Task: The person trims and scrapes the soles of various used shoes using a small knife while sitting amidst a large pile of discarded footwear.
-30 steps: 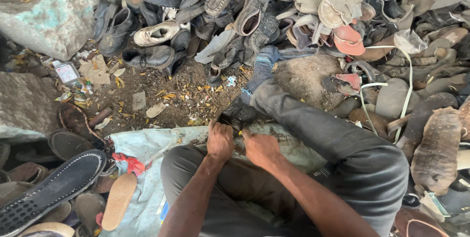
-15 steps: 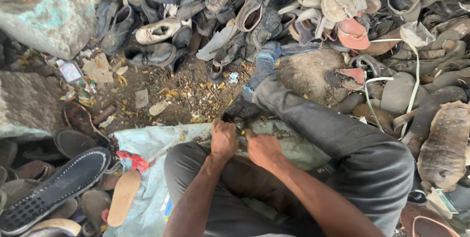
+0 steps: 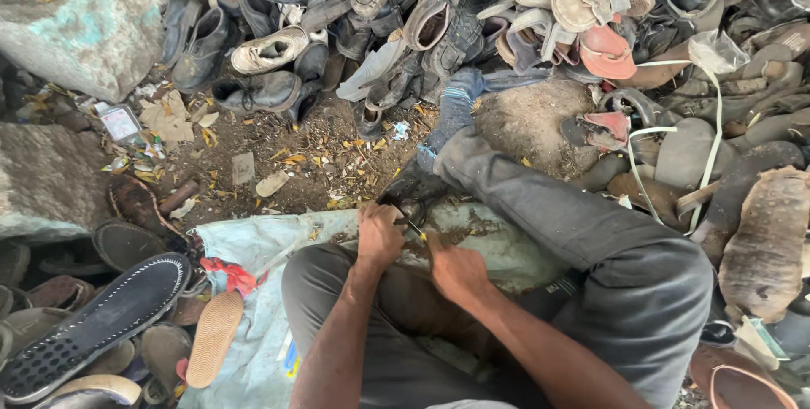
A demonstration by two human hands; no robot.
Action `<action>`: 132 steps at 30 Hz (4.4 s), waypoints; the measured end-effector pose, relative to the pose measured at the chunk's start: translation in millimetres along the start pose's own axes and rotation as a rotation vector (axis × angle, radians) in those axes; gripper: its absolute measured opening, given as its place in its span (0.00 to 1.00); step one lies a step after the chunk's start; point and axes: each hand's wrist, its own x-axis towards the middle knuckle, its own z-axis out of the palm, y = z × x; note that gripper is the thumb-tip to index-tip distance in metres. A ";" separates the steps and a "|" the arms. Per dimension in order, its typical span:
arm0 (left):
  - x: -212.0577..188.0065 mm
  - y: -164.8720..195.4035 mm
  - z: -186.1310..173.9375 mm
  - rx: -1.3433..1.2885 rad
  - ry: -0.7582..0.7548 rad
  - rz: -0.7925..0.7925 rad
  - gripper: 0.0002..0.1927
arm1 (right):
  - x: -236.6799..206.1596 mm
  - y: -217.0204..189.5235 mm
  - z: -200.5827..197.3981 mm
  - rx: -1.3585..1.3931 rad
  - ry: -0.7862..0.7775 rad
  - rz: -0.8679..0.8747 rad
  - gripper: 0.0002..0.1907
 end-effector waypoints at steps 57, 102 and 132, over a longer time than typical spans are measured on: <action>-9.9 64.5 70.9 -1.228 0.009 -0.734 0.07 | -73.0 -20.0 34.9 0.603 0.233 0.293 0.14; 25.1 -46.5 -25.6 0.079 -0.278 -0.434 0.16 | -73.6 31.3 5.2 0.477 0.055 0.384 0.16; 30.7 -72.6 16.4 -0.052 -0.235 -0.473 0.13 | -15.3 1.3 11.8 0.354 -0.244 0.480 0.19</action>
